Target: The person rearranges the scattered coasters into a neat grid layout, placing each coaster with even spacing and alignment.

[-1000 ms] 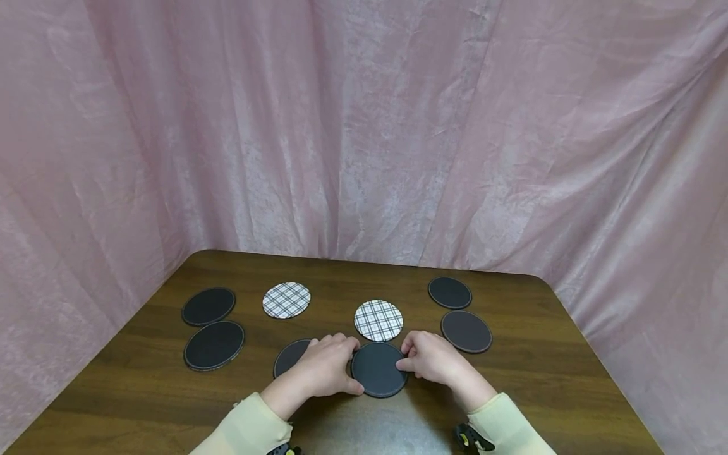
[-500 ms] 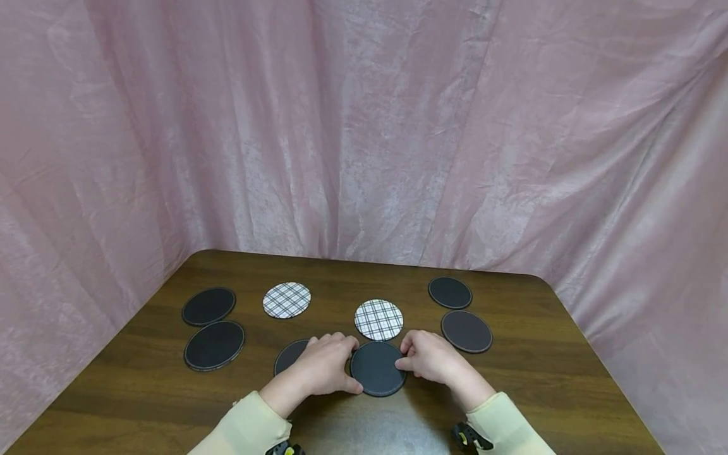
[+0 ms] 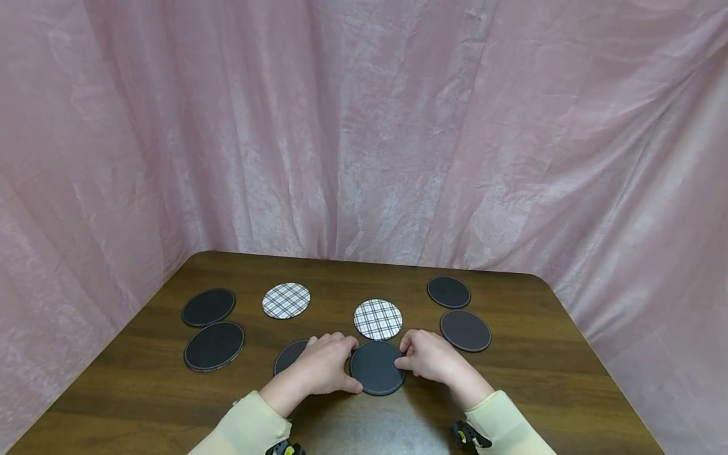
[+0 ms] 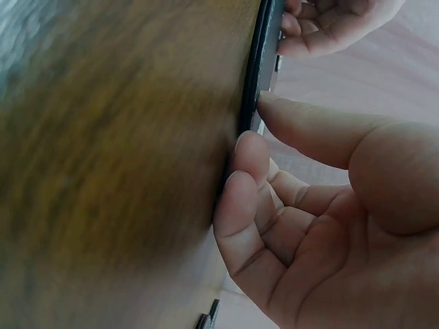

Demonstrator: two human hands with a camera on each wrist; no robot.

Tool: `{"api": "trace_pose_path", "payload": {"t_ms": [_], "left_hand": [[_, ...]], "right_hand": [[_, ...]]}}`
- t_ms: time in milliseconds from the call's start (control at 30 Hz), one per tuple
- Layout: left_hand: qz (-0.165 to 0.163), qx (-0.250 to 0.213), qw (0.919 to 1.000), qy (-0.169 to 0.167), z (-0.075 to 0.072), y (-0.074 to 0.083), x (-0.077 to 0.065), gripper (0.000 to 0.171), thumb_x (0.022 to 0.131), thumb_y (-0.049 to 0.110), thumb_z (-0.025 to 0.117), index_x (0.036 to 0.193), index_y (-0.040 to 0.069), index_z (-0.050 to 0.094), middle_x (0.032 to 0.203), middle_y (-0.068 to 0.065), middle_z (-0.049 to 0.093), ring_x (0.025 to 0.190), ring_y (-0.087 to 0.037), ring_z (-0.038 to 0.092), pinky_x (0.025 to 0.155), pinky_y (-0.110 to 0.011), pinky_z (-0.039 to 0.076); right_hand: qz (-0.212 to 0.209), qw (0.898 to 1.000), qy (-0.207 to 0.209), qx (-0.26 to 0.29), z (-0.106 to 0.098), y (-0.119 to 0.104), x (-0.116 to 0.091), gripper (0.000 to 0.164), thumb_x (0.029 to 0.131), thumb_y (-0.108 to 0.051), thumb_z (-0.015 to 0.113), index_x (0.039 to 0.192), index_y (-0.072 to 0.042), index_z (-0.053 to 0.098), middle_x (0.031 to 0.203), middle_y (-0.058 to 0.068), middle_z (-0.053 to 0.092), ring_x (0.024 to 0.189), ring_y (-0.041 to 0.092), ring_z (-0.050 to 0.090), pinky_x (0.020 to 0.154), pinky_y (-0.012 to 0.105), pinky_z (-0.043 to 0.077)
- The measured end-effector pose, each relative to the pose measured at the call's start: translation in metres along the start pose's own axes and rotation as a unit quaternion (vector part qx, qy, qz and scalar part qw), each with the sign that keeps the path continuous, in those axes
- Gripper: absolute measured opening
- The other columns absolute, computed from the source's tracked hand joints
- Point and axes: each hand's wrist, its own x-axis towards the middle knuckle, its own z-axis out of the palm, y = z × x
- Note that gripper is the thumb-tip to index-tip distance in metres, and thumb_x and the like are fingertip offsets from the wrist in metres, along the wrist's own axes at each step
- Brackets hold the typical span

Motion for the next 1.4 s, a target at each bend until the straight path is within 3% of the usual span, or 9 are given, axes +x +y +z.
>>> {"api": "trace_pose_path", "payload": {"t_ms": [700, 1400], "left_hand": [[-0.007, 0.013, 0.9999, 0.006, 0.0, -0.001, 0.008, 0.072, 0.078, 0.041, 0.102, 0.13, 0.003, 0.073, 0.111, -0.009, 0.07, 0.104, -0.031, 0.064, 0.087, -0.049, 0.044], [-0.018, 0.01, 0.9998, 0.004, 0.001, -0.004, 0.012, 0.075, 0.079, 0.04, 0.101, 0.135, 0.001, 0.072, 0.117, -0.013, 0.07, 0.11, -0.034, 0.064, 0.089, -0.051, 0.045]], "right_hand": [[0.003, 1.0, -0.001, -0.022, -0.001, -0.001, 0.01, 0.02, 0.097, -0.013, 0.086, 0.104, -0.007, 0.068, 0.07, -0.003, 0.064, 0.056, 0.012, 0.065, 0.069, 0.035, 0.051], [0.002, 1.0, 0.004, -0.02, 0.0, 0.0, 0.014, 0.019, 0.098, -0.013, 0.084, 0.106, -0.007, 0.068, 0.07, -0.003, 0.063, 0.055, 0.012, 0.064, 0.067, 0.034, 0.05]]}}
